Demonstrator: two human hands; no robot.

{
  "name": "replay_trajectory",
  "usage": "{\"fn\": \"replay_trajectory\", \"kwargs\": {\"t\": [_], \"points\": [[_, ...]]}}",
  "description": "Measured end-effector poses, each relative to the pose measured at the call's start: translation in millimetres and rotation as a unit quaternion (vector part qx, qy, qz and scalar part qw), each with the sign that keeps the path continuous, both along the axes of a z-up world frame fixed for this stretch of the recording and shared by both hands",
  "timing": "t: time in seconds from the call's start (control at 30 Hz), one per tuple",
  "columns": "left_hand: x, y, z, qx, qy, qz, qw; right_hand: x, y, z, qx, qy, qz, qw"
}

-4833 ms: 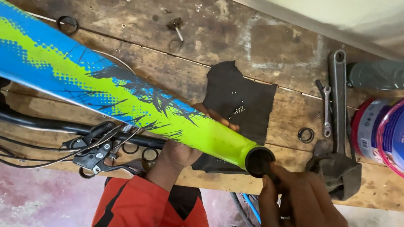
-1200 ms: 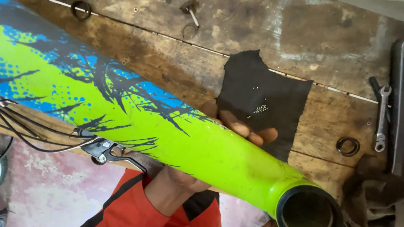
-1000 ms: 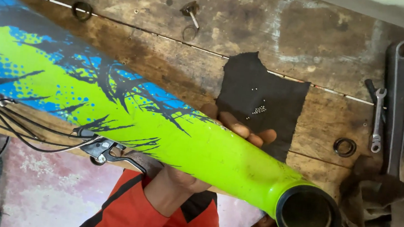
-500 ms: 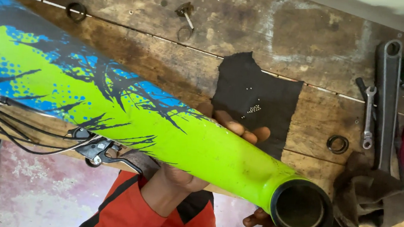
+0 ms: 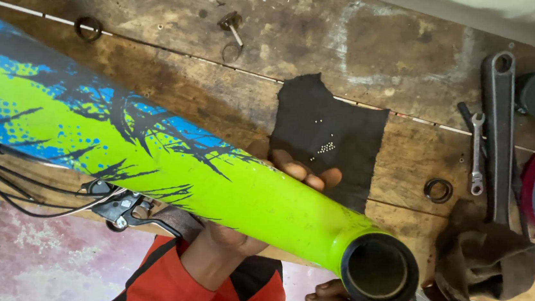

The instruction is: Applying grease and installing individual ball bearings into the head tube race of a bicycle frame using a small tool.

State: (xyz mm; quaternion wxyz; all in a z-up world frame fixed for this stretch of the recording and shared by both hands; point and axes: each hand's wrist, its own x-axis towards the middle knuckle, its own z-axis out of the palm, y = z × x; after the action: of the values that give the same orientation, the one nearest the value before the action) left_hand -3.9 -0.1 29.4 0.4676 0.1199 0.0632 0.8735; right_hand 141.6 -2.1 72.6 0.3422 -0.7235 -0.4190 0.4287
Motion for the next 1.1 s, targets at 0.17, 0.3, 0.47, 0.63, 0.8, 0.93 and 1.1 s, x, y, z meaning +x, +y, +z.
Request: {"fn": "replay_trajectory", "kwargs": {"t": [0.17, 0.3, 0.47, 0.63, 0.8, 0.93, 1.1], "points": [[0.8, 5.2, -9.8, 0.000, 0.020, 0.009, 1.000, 21.1, -2.6, -21.9, -0.020, 0.093, 0.017, 0.995], [1.1, 8.3, -18.5, -0.006, 0.037, 0.011, 0.999, 10.9, -2.0, -27.4, -0.029, 0.146, -0.041, 0.988], [-0.9, 11.8, -28.3, -0.007, 0.012, 0.006, 1.000, 19.7, -3.2, -48.8, -0.003, 0.211, -0.036, 0.977], [-1.3, 12.2, -31.9, -0.015, 0.017, 0.007, 1.000, 19.0, -1.6, -51.8, 0.005, 0.230, -0.060, 0.971], [-2.9, 12.6, -35.4, -0.002, 0.036, -0.002, 0.999, 15.3, 6.3, -42.3, -0.060, 0.188, -0.046, 0.979], [-2.5, 12.6, -45.6, -0.003, 0.029, -0.001, 1.000, 9.8, 8.7, -38.3, -0.081, 0.136, -0.050, 0.986], [-5.2, 14.1, -47.7, -0.020, 0.013, -0.010, 1.000, 9.3, 16.4, -37.6, -0.052, 0.122, 0.018, 0.991]]}}
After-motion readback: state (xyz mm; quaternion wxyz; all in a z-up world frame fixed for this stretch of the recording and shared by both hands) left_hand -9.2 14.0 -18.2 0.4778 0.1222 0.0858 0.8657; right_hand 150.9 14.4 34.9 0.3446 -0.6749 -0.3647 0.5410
